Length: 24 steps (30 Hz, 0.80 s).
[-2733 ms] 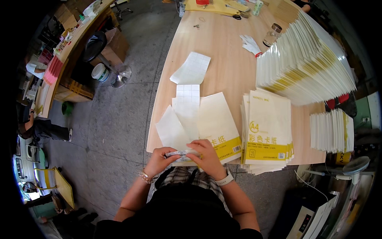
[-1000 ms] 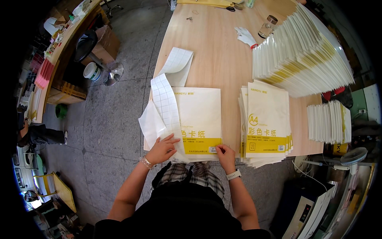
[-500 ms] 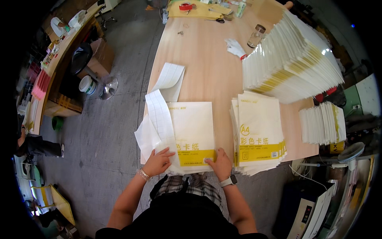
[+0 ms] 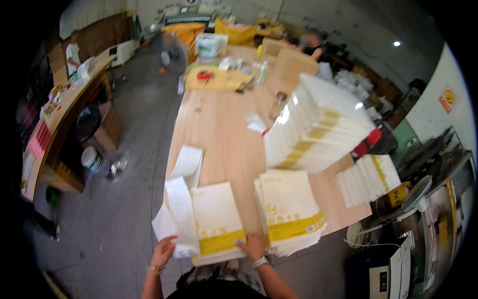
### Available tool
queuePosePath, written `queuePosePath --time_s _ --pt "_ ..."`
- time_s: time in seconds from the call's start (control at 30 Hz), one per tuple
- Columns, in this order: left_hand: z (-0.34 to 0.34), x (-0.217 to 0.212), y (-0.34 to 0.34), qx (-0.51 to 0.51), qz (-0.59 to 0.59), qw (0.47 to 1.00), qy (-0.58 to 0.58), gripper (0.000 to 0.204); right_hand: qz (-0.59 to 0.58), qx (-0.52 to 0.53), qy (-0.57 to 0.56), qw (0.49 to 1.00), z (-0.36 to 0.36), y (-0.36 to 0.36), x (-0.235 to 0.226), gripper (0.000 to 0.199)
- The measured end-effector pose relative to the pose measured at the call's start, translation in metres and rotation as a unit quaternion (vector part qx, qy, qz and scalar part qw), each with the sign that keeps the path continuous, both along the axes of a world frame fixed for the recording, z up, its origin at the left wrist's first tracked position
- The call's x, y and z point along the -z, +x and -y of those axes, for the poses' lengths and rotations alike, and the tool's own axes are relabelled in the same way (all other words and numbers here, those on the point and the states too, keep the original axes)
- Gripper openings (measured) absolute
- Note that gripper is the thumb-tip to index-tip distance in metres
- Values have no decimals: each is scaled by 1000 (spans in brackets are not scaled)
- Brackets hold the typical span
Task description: The person applies small white labels to the bottom edge of A4 paper packages on a table. They repeatedly peel labels from a sheet, place them on the packages, and smooth them down. The person also stacks and moves the labeled packages on the table.
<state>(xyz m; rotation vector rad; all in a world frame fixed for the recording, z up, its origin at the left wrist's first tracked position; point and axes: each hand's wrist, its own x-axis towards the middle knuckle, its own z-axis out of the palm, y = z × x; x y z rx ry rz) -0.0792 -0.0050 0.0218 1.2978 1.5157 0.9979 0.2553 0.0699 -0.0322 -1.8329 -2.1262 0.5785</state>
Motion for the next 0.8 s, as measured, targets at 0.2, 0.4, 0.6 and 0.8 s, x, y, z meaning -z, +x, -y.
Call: queuePosePath --time_s 0.2,0.4,0.6,0.8 --pt "1 -14 -17 -82 -24 993 78 13 -157 81 -55 983 -3 -2 -12 39" --pt "2 -18 -19 -142 -1 986 85 16 -323 99 55 939 -13 25 -78 34" --pt "9 -4 -12 -158 -2 985 69 16 -405 215 63 887 -31 150 -140 27" --pt "-1 -28 9 -143 -84 984 69 16 -136 280 57 949 -39 268 -40 37"
